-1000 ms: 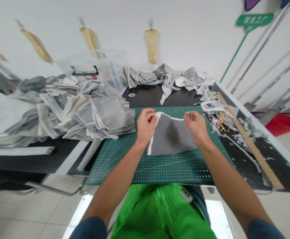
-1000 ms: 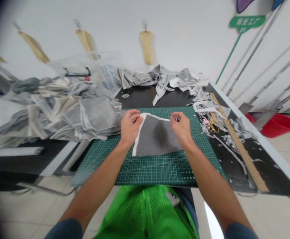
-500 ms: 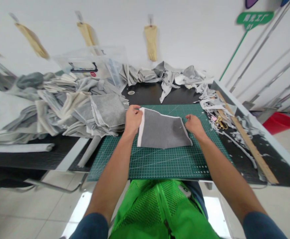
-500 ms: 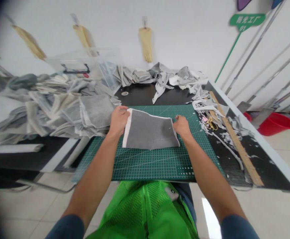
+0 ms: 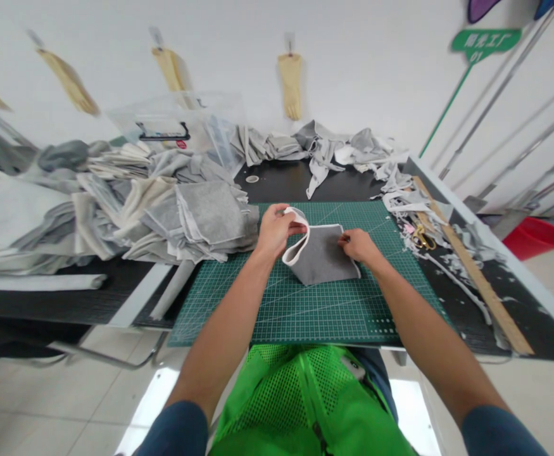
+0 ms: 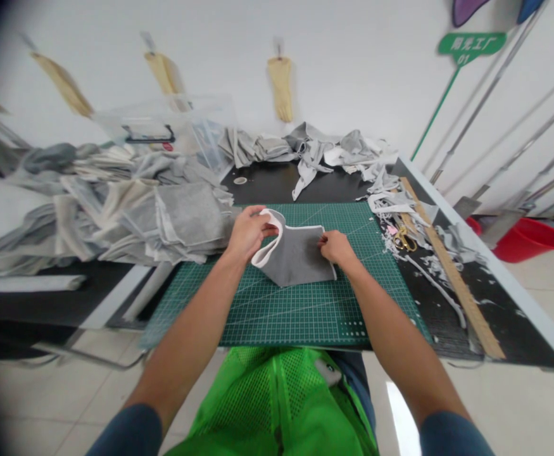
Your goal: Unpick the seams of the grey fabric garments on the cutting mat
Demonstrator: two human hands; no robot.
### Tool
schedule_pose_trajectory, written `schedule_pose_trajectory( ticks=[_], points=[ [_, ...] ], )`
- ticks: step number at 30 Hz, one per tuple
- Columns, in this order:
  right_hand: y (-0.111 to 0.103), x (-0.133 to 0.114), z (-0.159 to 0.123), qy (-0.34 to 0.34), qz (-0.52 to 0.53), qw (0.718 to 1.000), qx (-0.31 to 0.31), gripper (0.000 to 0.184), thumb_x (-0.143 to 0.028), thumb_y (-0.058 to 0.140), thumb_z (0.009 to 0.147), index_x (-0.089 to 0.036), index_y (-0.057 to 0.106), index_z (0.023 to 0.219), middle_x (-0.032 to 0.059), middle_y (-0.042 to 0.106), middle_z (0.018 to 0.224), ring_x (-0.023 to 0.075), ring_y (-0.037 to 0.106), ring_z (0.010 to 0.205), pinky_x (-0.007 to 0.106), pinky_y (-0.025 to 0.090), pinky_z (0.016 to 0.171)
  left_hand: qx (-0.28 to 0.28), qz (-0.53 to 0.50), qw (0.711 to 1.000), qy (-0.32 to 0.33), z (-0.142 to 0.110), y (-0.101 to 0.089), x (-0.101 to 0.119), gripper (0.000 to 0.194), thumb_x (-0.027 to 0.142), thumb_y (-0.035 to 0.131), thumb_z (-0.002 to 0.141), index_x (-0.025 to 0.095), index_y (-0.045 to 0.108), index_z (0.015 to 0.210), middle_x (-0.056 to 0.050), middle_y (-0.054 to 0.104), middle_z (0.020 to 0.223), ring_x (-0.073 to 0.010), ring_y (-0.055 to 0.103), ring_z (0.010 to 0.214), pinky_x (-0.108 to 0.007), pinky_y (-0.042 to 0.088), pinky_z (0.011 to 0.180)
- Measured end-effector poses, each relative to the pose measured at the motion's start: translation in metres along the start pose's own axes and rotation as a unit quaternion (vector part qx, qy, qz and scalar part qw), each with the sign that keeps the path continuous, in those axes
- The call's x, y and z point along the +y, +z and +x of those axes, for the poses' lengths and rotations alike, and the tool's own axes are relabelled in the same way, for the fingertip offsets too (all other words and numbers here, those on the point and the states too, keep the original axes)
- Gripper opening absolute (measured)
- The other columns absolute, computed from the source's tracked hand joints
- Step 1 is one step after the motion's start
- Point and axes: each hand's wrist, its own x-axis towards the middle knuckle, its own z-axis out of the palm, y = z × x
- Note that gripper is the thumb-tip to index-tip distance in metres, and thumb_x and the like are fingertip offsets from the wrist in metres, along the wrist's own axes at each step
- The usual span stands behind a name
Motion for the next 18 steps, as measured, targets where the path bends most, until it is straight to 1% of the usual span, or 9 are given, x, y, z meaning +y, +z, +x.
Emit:
schedule_pose_trajectory(
  ticks=[3,5,7,10,11,13,15,16,18],
  points=[
    [-0.009,0.013,0.003,0.034,0.012,0.999,0.035,0.022,-0.026,0.061,0.093,-0.015,0.080,0.098,0.0133,0.079,0.098,0.0229,0.073,0.092,0.027,0.048,0.078,-0.115,-0.040,0.992,-0.023,-0.005,0.010,-0.005,0.050,0.016,0.069,0.087,0.019,0.046,0.132,-0.009,0.072,0.103,-0.0207,0.077,0.083,-0.045,0.064,0.086],
    [-0.018,0.023,0.004,0.084,0.026,0.993,0.084,0.026,-0.023,0.056,0.094,-0.014,0.080,0.099,0.0148,0.079,0.099,0.0248,0.073,0.097,0.027,0.049,0.079,-0.187,-0.036,0.981,-0.049,-0.007,0.013,-0.009,0.050,0.021,0.069,0.089,0.020,0.049,0.134,-0.014,0.071,0.118,-0.0232,0.077,0.095,-0.047,0.062,0.091],
    [-0.025,0.031,0.005,0.111,0.014,0.988,0.107,0.029,-0.020,0.055,0.092,-0.012,0.079,0.107,0.0173,0.079,0.104,0.0272,0.074,0.103,0.029,0.050,0.084,-0.197,0.009,0.979,-0.053,-0.004,0.010,-0.015,0.042,0.021,0.069,0.089,0.017,0.056,0.129,-0.017,0.070,0.124,-0.0233,0.076,0.099,-0.044,0.062,0.092],
    [-0.030,0.033,0.003,0.101,-0.013,0.986,0.135,0.046,-0.019,0.057,0.089,-0.011,0.069,0.133,0.0204,0.075,0.121,0.0288,0.071,0.114,0.031,0.049,0.094,-0.134,0.184,0.973,-0.034,0.005,-0.002,-0.021,0.026,0.018,0.066,0.086,0.014,0.065,0.112,-0.015,0.074,0.108,-0.0199,0.074,0.090,-0.035,0.061,0.084],
    [-0.031,0.030,0.002,0.095,-0.019,0.986,0.133,0.047,-0.020,0.057,0.090,-0.011,0.068,0.135,0.0204,0.075,0.123,0.0290,0.071,0.115,0.031,0.049,0.095,-0.109,0.276,0.954,-0.029,0.009,-0.006,-0.023,0.020,0.018,0.065,0.086,0.013,0.068,0.105,-0.012,0.074,0.097,-0.0192,0.073,0.084,-0.033,0.059,0.079],
    [-0.030,0.023,-0.001,0.088,-0.031,0.990,0.106,0.039,-0.026,0.054,0.093,-0.013,0.073,0.125,0.0198,0.077,0.118,0.0300,0.072,0.112,0.033,0.050,0.092,-0.106,0.470,0.875,-0.032,0.013,-0.013,-0.025,0.013,0.026,0.066,0.085,0.015,0.071,0.085,-0.009,0.072,0.078,-0.0205,0.071,0.080,-0.031,0.055,0.075],
    [-0.027,0.016,-0.004,0.081,-0.050,0.993,0.062,0.034,-0.035,0.054,0.095,-0.015,0.079,0.107,0.0193,0.078,0.109,0.0316,0.074,0.107,0.033,0.050,0.087,-0.131,0.600,0.789,-0.039,0.014,-0.016,-0.026,0.028,0.041,0.069,0.083,0.017,0.069,0.069,-0.008,0.068,0.068,-0.0223,0.070,0.080,-0.030,0.052,0.073],
    [-0.026,0.013,-0.005,0.074,-0.061,0.995,0.040,0.034,-0.039,0.056,0.095,-0.015,0.080,0.100,0.0192,0.079,0.106,0.0322,0.074,0.105,0.034,0.050,0.086,-0.147,0.632,0.760,-0.042,0.013,-0.015,-0.028,0.035,0.048,0.070,0.081,0.017,0.068,0.064,-0.007,0.067,0.065,-0.0228,0.070,0.080,-0.029,0.051,0.072],
    [-0.022,0.009,-0.007,0.051,-0.080,0.995,0.002,0.034,-0.044,0.060,0.093,-0.016,0.080,0.094,0.0184,0.079,0.103,0.0320,0.075,0.102,0.033,0.050,0.084,-0.167,0.650,0.740,-0.044,0.009,-0.012,-0.032,0.038,0.054,0.073,0.075,0.019,0.066,0.061,-0.006,0.065,0.062,-0.0230,0.070,0.080,-0.028,0.048,0.069]
  ],
)
